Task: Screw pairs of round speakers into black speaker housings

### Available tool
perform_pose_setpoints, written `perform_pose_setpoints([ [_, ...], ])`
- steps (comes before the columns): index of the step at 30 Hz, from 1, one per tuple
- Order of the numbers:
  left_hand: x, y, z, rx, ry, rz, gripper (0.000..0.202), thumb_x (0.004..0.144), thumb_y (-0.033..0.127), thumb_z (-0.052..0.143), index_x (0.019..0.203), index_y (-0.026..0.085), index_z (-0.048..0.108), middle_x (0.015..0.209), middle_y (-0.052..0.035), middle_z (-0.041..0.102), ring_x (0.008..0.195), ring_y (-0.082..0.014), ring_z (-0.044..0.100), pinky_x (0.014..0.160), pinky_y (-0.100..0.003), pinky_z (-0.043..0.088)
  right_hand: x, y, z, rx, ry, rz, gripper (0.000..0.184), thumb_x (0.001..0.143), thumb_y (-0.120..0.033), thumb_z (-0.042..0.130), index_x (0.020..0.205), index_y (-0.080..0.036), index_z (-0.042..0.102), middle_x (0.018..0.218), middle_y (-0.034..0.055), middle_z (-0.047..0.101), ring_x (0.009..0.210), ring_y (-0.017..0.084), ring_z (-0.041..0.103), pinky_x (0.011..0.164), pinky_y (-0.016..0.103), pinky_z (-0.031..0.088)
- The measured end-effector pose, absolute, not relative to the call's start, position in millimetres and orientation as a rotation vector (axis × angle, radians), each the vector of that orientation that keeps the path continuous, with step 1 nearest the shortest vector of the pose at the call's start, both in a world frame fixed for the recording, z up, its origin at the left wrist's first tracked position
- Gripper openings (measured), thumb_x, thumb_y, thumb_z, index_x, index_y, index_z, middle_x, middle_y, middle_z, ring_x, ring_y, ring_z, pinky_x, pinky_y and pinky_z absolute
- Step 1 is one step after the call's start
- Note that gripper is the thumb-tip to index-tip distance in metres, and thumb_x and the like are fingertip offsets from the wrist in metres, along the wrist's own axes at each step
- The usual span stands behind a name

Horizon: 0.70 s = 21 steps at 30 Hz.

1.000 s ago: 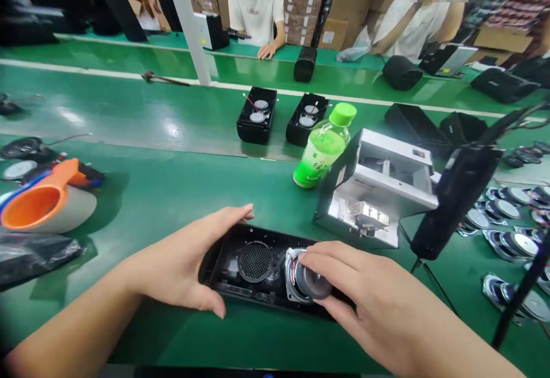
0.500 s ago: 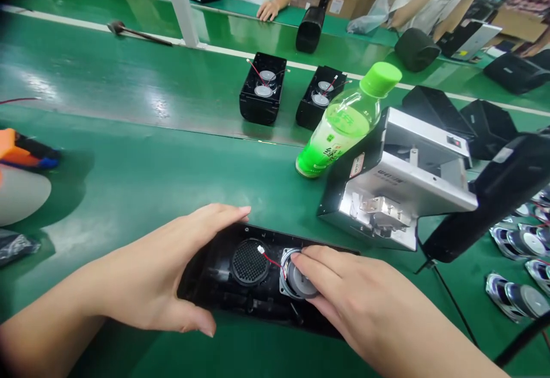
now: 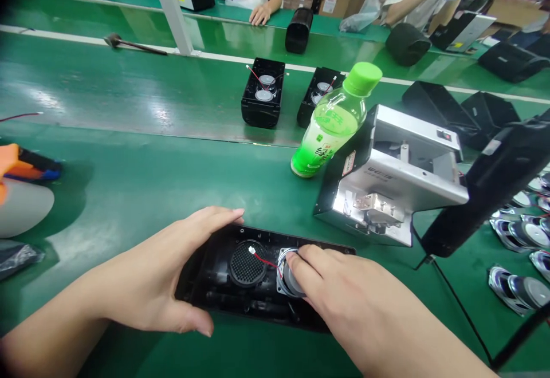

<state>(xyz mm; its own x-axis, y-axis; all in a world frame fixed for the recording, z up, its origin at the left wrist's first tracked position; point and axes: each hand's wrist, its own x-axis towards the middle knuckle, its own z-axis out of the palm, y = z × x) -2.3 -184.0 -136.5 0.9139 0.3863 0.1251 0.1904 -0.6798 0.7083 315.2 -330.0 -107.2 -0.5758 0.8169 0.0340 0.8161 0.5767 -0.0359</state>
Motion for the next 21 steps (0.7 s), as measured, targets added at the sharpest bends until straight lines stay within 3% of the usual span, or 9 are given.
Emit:
perform_pose_setpoints([
  [8,-2.6,-183.6,-136.9,2.326,0.432,0.334,0.132,0.078,0.07,0.095,0.177,0.037,0.013,0.165,-0.0163,0.051,0.147,-0.0395,0.059,0.119,-0.057,0.057,323.1,-330.0,-110.9,-1.516,-2.697,0.161,0.039,0.114,-0.03,0.048,0.151,-0.023,0.057,0.139,0.0088,0.074,0.108,0.027,0.082,0.075,0.045,0.076],
  [14,-2.5,-184.6,-138.1,2.315,0.429,0.339,0.134,0.077,0.068,0.097,0.177,0.037,0.014,0.165,-0.0154,0.053,0.144,-0.0396,0.06,0.119,-0.055,0.057,324.8,-333.9,-114.4,-1.491,-2.671,0.171,0.038,0.117,-0.034,0.044,0.149,-0.021,0.059,0.136,0.0096,0.075,0.111,0.026,0.081,0.078,0.042,0.075],
  [21,-0.1,-182.0,-137.6,2.297,0.425,0.346,0.13,0.078,0.065,0.096,0.177,0.037,0.016,0.163,-0.0161,0.054,0.144,-0.0393,0.06,0.119,-0.057,0.056,320.1,-332.0,-115.7,-1.483,-2.668,0.102,0.038,0.117,-0.032,0.041,0.148,-0.019,0.06,0.133,0.0097,0.076,0.109,0.027,0.08,0.079,0.048,0.076],
])
